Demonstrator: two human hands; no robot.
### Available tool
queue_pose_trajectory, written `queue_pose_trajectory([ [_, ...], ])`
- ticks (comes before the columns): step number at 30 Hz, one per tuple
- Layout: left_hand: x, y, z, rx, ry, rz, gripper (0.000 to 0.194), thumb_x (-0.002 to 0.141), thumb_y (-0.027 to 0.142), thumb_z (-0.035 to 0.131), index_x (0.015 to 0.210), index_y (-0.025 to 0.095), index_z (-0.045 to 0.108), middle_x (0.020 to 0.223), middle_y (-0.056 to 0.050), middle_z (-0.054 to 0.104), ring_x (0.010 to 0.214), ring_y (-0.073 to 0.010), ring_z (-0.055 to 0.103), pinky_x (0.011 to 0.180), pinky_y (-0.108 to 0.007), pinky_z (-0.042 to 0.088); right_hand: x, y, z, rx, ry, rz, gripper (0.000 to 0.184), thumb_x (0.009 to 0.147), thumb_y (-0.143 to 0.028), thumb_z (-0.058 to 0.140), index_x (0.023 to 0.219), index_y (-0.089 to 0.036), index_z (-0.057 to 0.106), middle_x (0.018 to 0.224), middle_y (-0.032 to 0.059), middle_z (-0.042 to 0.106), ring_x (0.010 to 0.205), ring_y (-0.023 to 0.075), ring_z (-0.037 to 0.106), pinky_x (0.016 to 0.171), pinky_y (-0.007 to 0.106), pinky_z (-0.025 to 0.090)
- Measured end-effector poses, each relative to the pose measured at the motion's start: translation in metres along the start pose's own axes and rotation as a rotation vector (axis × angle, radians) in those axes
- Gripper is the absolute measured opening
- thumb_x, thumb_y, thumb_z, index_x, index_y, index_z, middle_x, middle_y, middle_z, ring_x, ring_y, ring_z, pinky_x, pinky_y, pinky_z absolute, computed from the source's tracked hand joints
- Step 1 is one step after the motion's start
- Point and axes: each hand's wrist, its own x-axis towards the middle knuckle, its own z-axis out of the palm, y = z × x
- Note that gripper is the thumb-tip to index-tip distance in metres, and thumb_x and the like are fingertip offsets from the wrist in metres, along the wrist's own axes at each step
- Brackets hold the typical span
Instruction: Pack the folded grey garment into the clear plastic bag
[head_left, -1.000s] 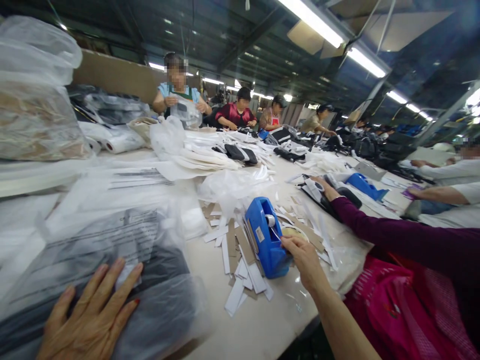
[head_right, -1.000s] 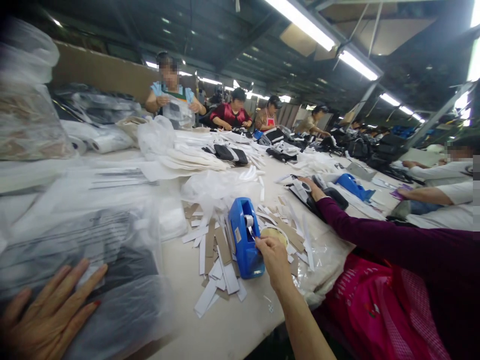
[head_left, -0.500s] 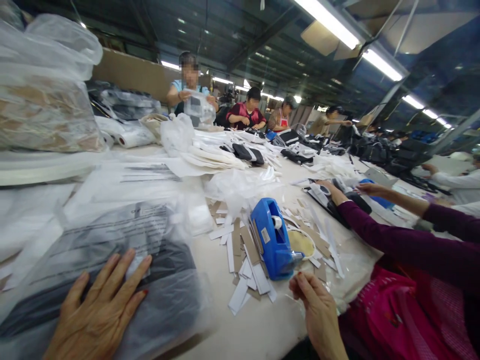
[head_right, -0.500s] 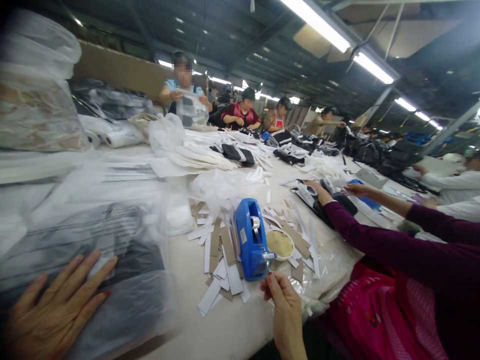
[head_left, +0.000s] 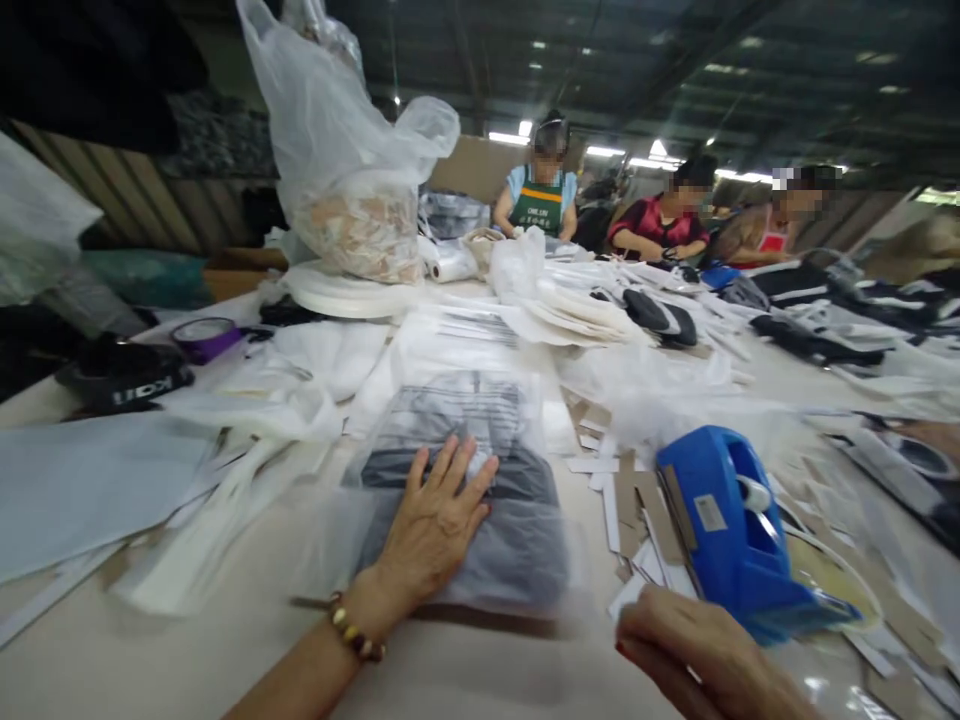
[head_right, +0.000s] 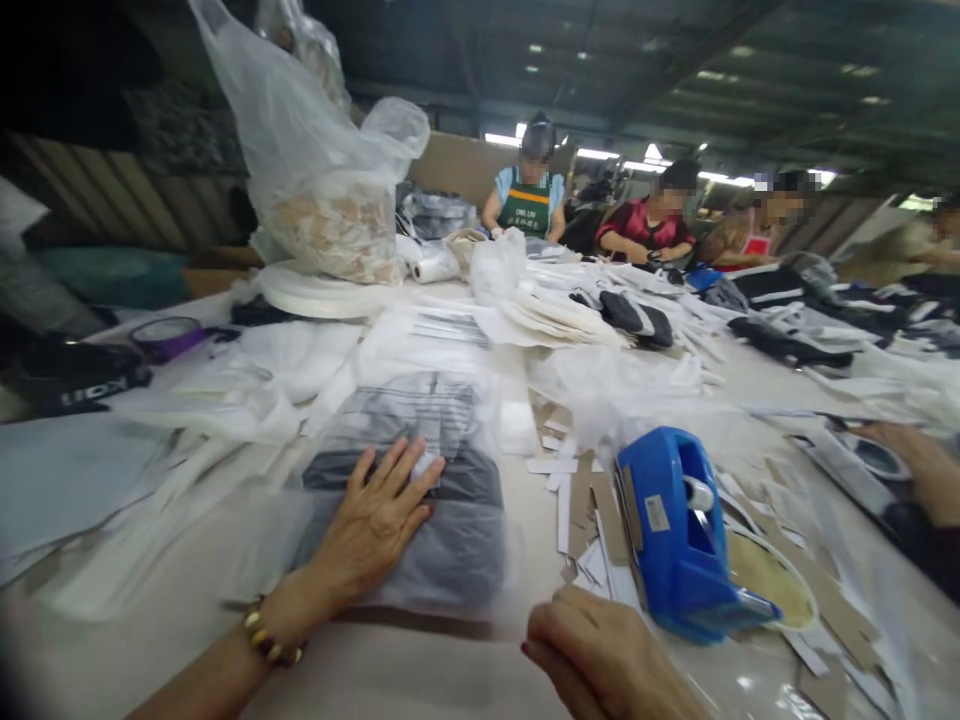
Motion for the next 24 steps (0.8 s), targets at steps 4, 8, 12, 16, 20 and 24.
queue_pose_trajectory([
  [4, -0.001, 0.002, 0.000, -0.054, 0.020, -0.030, 0.044, 0.090, 0.035, 0.047, 0.133, 0.029, 0.040, 0.142, -0.006, 0.037, 0.132, -0.0268, 0.031, 0.106, -0.051, 0.025, 0.074, -0.023, -0.013, -0.192, -0.254, -0.192, 0.028, 0.094, -0.030, 0.036, 0.077, -0.022, 0.058, 0.072, 0.0010, 0.061, 0.065, 0.0136, 0.056, 0.061, 0.023, 0.040],
  [8, -0.003, 0.001, 0.002, -0.077, 0.053, -0.031, 0.044, 0.090, 0.040, 0.045, 0.132, 0.029, 0.040, 0.142, -0.007, 0.037, 0.132, -0.0257, 0.030, 0.106, -0.050, 0.025, 0.124, -0.024, -0.004, -0.431, -0.317, -0.267, 0.020, 0.090, -0.019, 0.043, 0.075, -0.018, 0.057, 0.072, 0.0020, 0.062, 0.065, 0.0141, 0.057, 0.060, 0.023, 0.037],
  [12, -0.005, 0.000, 0.004, -0.081, 0.028, -0.044, 0.045, 0.090, 0.041, 0.043, 0.133, 0.030, 0.038, 0.143, -0.006, 0.035, 0.134, -0.0251, 0.026, 0.107, -0.050, 0.025, 0.142, -0.021, 0.003, -0.593, -0.309, -0.272, 0.016, 0.086, -0.015, 0.047, 0.077, -0.018, 0.060, 0.073, 0.0032, 0.066, 0.064, 0.0149, 0.059, 0.057, 0.024, 0.034],
  [16, -0.006, 0.000, 0.007, -0.087, 0.009, -0.054, 0.045, 0.090, 0.040, 0.044, 0.133, 0.030, 0.037, 0.144, -0.006, 0.033, 0.135, -0.0250, 0.024, 0.108, -0.050, 0.023, 0.151, -0.022, 0.004, -0.657, -0.260, -0.028, 0.016, 0.079, -0.030, 0.061, 0.066, -0.021, 0.064, 0.059, 0.0014, 0.064, 0.054, 0.0154, 0.057, 0.048, 0.025, 0.026],
  [20, -0.006, 0.000, 0.009, -0.103, 0.006, -0.053, 0.045, 0.090, 0.039, 0.046, 0.133, 0.029, 0.038, 0.144, -0.007, 0.033, 0.134, -0.0256, 0.025, 0.108, -0.051, 0.022, 0.163, -0.023, 0.004, -0.614, -0.241, 0.124, 0.019, 0.068, -0.041, 0.071, 0.060, -0.024, 0.067, 0.053, 0.0001, 0.060, 0.052, 0.0150, 0.056, 0.046, 0.023, 0.026],
  [24, -0.005, 0.000, 0.008, -0.106, 0.000, -0.058, 0.045, 0.090, 0.040, 0.045, 0.133, 0.029, 0.039, 0.144, -0.007, 0.034, 0.134, -0.0250, 0.025, 0.108, -0.050, 0.022, 0.163, -0.009, -0.008, -0.673, -0.172, 0.226, 0.043, 0.060, -0.061, 0.070, 0.063, -0.018, 0.067, 0.059, 0.0074, 0.063, 0.059, 0.0225, 0.060, 0.046, 0.026, 0.028],
])
